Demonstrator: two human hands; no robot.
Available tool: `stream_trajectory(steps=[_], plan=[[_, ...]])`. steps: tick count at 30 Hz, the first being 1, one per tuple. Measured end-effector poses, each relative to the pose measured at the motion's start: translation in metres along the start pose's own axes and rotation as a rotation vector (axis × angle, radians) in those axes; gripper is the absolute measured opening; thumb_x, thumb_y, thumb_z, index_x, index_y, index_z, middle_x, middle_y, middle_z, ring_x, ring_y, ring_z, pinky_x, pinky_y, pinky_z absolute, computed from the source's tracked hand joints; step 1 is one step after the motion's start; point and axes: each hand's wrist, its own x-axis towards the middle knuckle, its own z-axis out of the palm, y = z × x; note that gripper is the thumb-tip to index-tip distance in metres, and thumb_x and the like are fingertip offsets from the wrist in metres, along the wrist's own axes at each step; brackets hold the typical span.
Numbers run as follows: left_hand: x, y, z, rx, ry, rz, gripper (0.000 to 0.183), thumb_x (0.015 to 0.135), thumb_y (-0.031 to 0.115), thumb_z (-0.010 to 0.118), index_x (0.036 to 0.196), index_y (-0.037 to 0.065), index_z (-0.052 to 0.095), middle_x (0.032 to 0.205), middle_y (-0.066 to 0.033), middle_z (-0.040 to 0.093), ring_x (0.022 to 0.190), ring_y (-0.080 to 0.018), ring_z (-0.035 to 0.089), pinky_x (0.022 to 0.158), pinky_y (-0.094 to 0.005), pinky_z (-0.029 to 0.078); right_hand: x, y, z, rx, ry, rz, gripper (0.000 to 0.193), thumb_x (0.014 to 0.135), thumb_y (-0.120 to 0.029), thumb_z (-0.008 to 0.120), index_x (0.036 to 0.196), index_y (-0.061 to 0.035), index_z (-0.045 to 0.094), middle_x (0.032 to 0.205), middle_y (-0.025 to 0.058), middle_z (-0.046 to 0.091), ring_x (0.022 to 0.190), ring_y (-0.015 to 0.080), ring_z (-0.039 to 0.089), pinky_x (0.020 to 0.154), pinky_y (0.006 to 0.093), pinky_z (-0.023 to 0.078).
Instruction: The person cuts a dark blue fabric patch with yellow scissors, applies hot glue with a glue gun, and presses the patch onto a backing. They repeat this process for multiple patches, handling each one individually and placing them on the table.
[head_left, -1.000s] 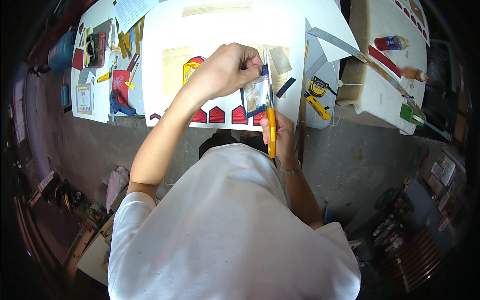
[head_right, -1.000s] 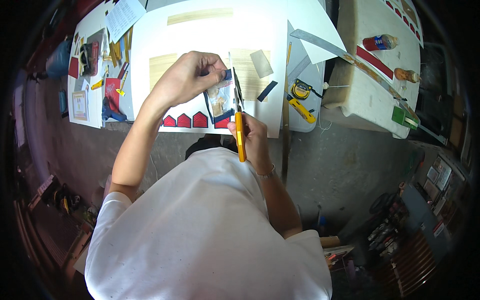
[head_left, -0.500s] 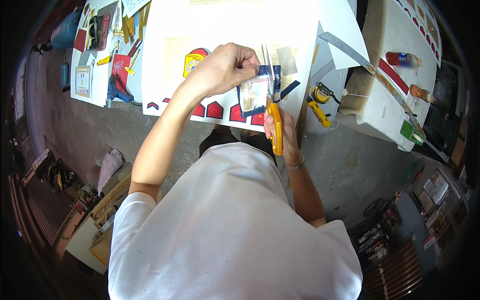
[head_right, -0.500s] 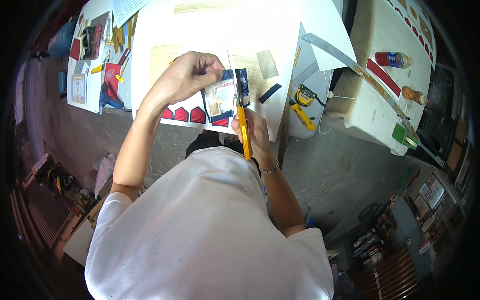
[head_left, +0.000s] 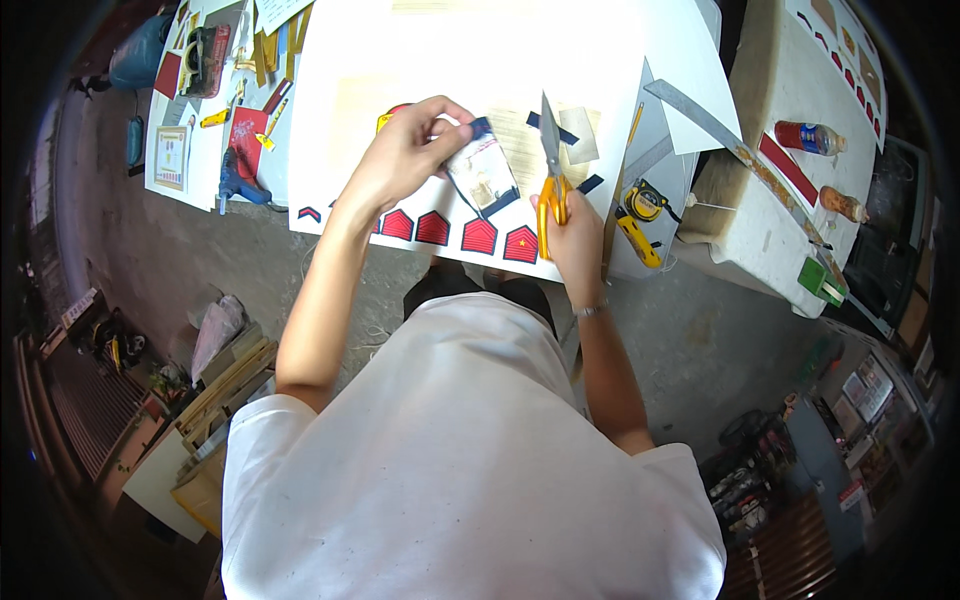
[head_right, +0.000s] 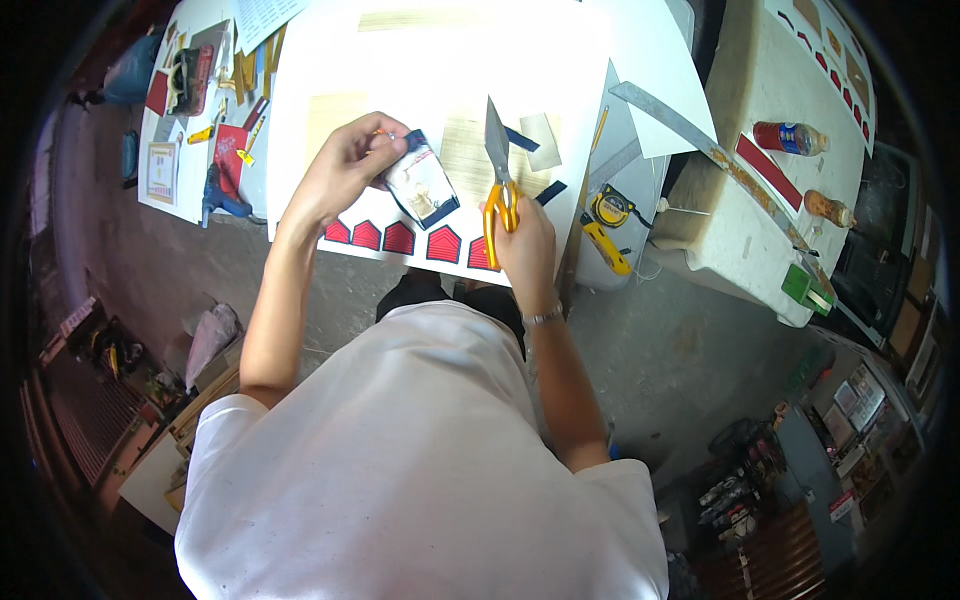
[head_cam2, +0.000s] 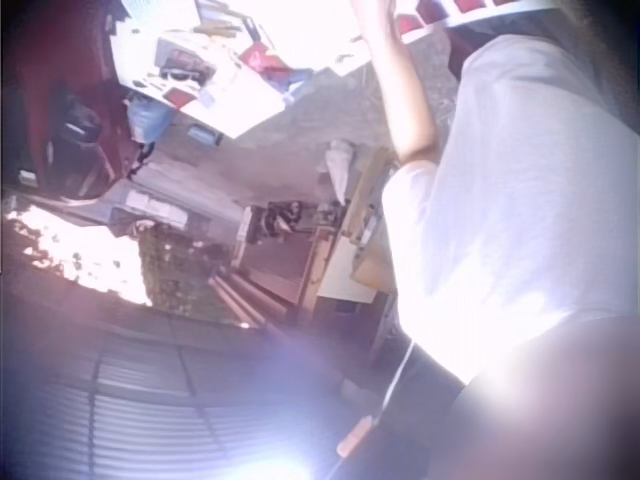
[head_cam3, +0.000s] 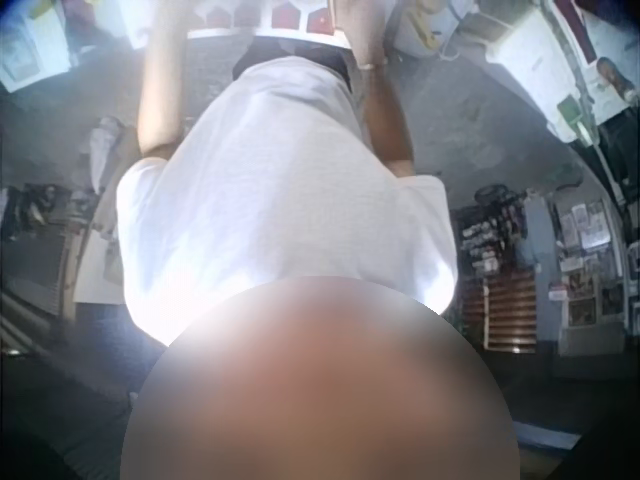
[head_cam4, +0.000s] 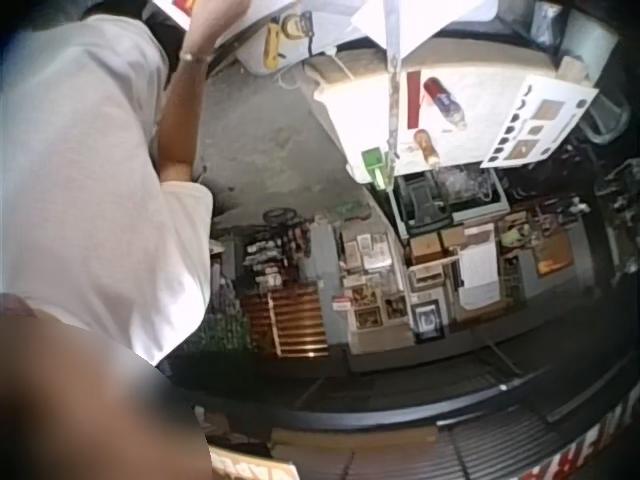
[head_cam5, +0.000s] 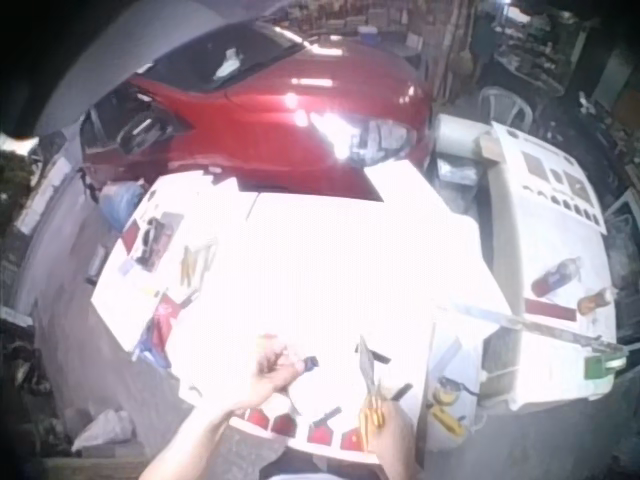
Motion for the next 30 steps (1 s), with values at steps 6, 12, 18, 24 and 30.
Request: stream_trajectory(steps=[6, 12, 18, 24, 30], plan=[[-0.048, -0.021, -0.003, -0.450, 0.211, -0.018, 0.039, 0.103, 0.013, 0.058, 0.142, 0.010, 0.055, 0.090, 0.0022, 0.070, 0.080, -0.0043, 0.063, 0.067, -0.0219, 0.052, 0.051, 0.038, 0.056, -0.275, 0.022, -0.109, 0.037, 0.094, -0.034, 0.069, 0.103, 0.0002, 0.057, 0.101, 0.0213, 0.061, 0.088, 0.0417, 0.066, 0.074, 0.0479, 0.054], [-0.088, -0.025, -0.016, -0.537, 0.260, 0.017, 0.029, 0.102, 0.001, 0.054, 0.130, 0.007, 0.057, 0.098, -0.0050, 0.071, 0.088, -0.0089, 0.068, 0.068, -0.0246, 0.061, 0.042, 0.023, 0.057, -0.393, 0.045, -0.330, 0.026, 0.098, -0.019, 0.062, 0.111, 0.0034, 0.061, 0.113, 0.0230, 0.061, 0.095, 0.0407, 0.065, 0.076, 0.0464, 0.055], [-0.115, -0.026, -0.038, -0.624, 0.168, 0.148, 0.026, 0.100, 0.000, 0.057, 0.125, 0.007, 0.054, 0.102, -0.0074, 0.072, 0.087, -0.0103, 0.070, 0.071, -0.0284, 0.065, 0.019, -0.080, -0.009, 0.770, -0.231, -0.048, 0.036, 0.108, -0.026, 0.051, 0.121, 0.0034, 0.066, 0.093, 0.0060, 0.069, 0.075, 0.0099, 0.065, 0.071, 0.0241, 0.054], [-0.149, -0.041, -0.076, -0.660, 0.120, 0.145, 0.029, 0.099, -0.003, 0.056, 0.128, 0.003, 0.054, 0.098, -0.0068, 0.071, 0.083, -0.0085, 0.069, 0.066, -0.0252, 0.064, -0.013, -0.181, -0.016, 0.715, -0.473, -0.096, 0.023, 0.104, -0.015, 0.058, 0.111, 0.0048, 0.067, 0.085, 0.0032, 0.066, 0.068, 0.0085, 0.061, 0.063, 0.0222, 0.051], [-0.193, -0.094, -0.148, -0.793, 0.146, 0.194, 0.038, 0.101, 0.006, 0.058, 0.139, 0.002, 0.052, 0.098, -0.0036, 0.071, 0.079, -0.0041, 0.065, 0.066, -0.0214, 0.057, -0.037, -0.246, 0.059, 0.839, -0.517, -0.061, 0.017, 0.102, -0.009, 0.060, 0.111, 0.0038, 0.068, 0.085, 0.0024, 0.068, 0.068, 0.0048, 0.059, 0.060, 0.0192, 0.047]])
